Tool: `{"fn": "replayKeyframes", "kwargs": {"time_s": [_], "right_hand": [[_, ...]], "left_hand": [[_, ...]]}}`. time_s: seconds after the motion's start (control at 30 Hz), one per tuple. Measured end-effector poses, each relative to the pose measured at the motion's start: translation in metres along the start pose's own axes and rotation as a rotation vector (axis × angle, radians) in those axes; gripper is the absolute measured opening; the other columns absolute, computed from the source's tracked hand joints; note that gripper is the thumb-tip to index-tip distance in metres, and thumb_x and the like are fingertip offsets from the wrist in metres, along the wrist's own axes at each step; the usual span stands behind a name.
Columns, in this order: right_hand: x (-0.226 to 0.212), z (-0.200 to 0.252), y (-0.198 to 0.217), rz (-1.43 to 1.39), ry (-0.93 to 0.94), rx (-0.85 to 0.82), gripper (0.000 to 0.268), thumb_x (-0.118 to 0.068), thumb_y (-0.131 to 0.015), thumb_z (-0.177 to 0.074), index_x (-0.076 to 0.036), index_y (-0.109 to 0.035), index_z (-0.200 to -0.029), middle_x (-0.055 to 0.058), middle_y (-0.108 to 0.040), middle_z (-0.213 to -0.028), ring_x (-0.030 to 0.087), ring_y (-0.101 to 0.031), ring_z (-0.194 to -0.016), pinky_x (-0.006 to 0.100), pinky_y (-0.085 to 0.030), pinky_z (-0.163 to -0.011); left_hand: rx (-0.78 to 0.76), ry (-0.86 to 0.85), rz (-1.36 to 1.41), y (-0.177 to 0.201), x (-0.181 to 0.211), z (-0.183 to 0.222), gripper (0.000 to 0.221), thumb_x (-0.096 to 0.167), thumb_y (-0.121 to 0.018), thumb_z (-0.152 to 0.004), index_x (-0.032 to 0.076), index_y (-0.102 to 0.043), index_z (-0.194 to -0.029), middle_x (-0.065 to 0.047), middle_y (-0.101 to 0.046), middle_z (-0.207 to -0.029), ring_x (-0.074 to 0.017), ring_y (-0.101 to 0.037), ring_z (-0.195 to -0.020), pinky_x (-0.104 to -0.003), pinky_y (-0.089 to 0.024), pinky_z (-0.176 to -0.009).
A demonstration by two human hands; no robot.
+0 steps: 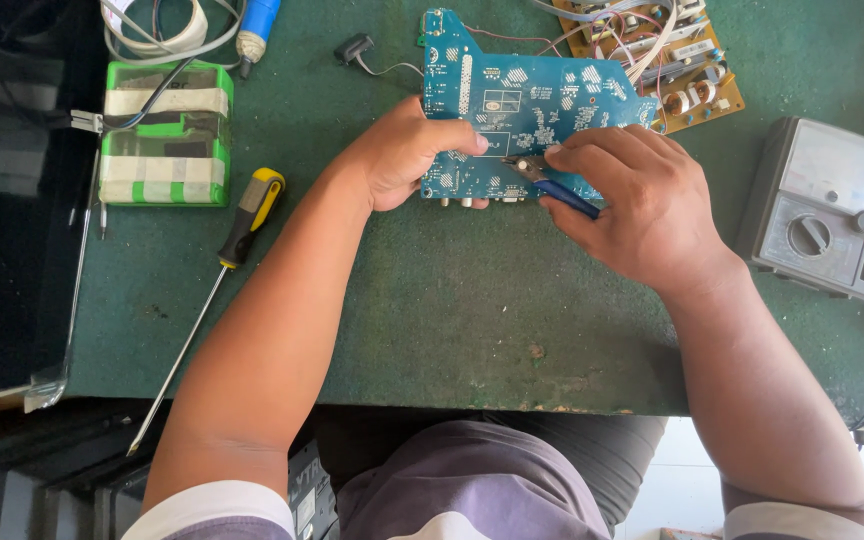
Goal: Cleaning a blue circuit board using a cotton swab and pliers at an electronics repair bench.
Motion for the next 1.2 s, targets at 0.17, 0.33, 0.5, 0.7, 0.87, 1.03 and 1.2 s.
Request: {"fn": "replayKeyframes", "kwargs": {"time_s": [0.17,0.33,0.5,0.7,0.87,1.03,1.2], "right_hand": [[0.0001,0.0003,0.0000,-0.008,-0.007,-0.008,0.024,-0.020,-0.084,-0.099,-0.006,-0.074,-0.116,0.008,-0.075,-0.113,0.028,-0.070,-0.096,0.039,-0.054,-0.081],[-0.0003,0.0001,0.0000,-0.004,-0.006,-0.003,0.023,-0.019,-0.084,-0.099,-0.006,-0.074,-0.114,0.007,-0.075,-0.113,0.028,-0.070,-0.095,0.039,-0.054,-0.080],[0.0016,0.0013,-0.0012,-0.020,-0.023,-0.006,0.025,-0.017,-0.085,-0.096,-0.006,-0.072,-0.115,0.009,-0.075,-0.115,0.029,-0.070,-0.097,0.040,-0.054,-0.080],[0.0035,0.0013,-0.0011,-0.047,-0.035,-0.017,0.028,-0.016,-0.084,-0.095,-0.004,-0.072,-0.116,0.010,-0.074,-0.115,0.030,-0.067,-0.095,0.041,-0.053,-0.082],[0.0044,0.0026,0.0007,-0.052,-0.033,0.005,0.026,-0.016,-0.085,-0.096,-0.003,-0.073,-0.115,0.010,-0.075,-0.115,0.030,-0.070,-0.097,0.041,-0.054,-0.081],[0.0074,0.0020,0.0050,-0.084,-0.046,0.025,0.027,-0.014,-0.085,-0.095,-0.002,-0.073,-0.116,0.013,-0.074,-0.113,0.032,-0.072,-0.101,0.044,-0.057,-0.087],[0.0054,0.0018,0.0046,-0.101,-0.044,0.026,0.026,-0.015,-0.084,-0.096,-0.001,-0.073,-0.115,0.014,-0.075,-0.113,0.032,-0.072,-0.102,0.044,-0.057,-0.087]], "left_hand": [[-0.010,-0.039,-0.008,0.0016,0.0000,-0.0011,0.012,0.008,-0.068,-0.083,0.004,-0.066,-0.094,-0.012,-0.071,-0.095,-0.0356,-0.073,-0.091,-0.053,-0.071,-0.067],[0.005,-0.021,0.013,0.0007,0.0000,-0.0004,0.018,0.006,-0.067,-0.083,0.000,-0.067,-0.100,-0.016,-0.074,-0.099,-0.0391,-0.075,-0.088,-0.055,-0.070,-0.066],[0.015,-0.015,0.011,0.0014,0.0001,-0.0002,0.017,0.007,-0.067,-0.083,0.001,-0.067,-0.099,-0.016,-0.074,-0.098,-0.0393,-0.076,-0.089,-0.055,-0.070,-0.067],[0.006,-0.011,0.026,0.0015,-0.0003,-0.0015,0.019,0.005,-0.067,-0.083,0.000,-0.068,-0.101,-0.017,-0.074,-0.101,-0.0411,-0.076,-0.089,-0.056,-0.071,-0.069],[0.021,-0.014,0.017,0.0028,0.0004,-0.0010,0.007,0.006,-0.069,-0.082,0.001,-0.067,-0.087,-0.013,-0.072,-0.091,-0.0371,-0.075,-0.087,-0.053,-0.072,-0.066],[0.015,0.019,0.031,0.0010,-0.0004,-0.0002,0.025,0.006,-0.067,-0.081,0.000,-0.068,-0.105,-0.019,-0.074,-0.100,-0.0419,-0.077,-0.087,-0.056,-0.071,-0.068],[0.022,0.033,0.025,0.0022,-0.0019,0.0000,0.023,0.007,-0.067,-0.082,0.001,-0.068,-0.105,-0.018,-0.075,-0.103,-0.0424,-0.077,-0.092,-0.056,-0.071,-0.071]]}}
Point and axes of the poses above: each hand's wrist, its own z-axis away from the middle knuckle, its own y-axis out of the back of the hand, x = y × z, the point moved 9 cm from there along -z, towards the middle knuckle
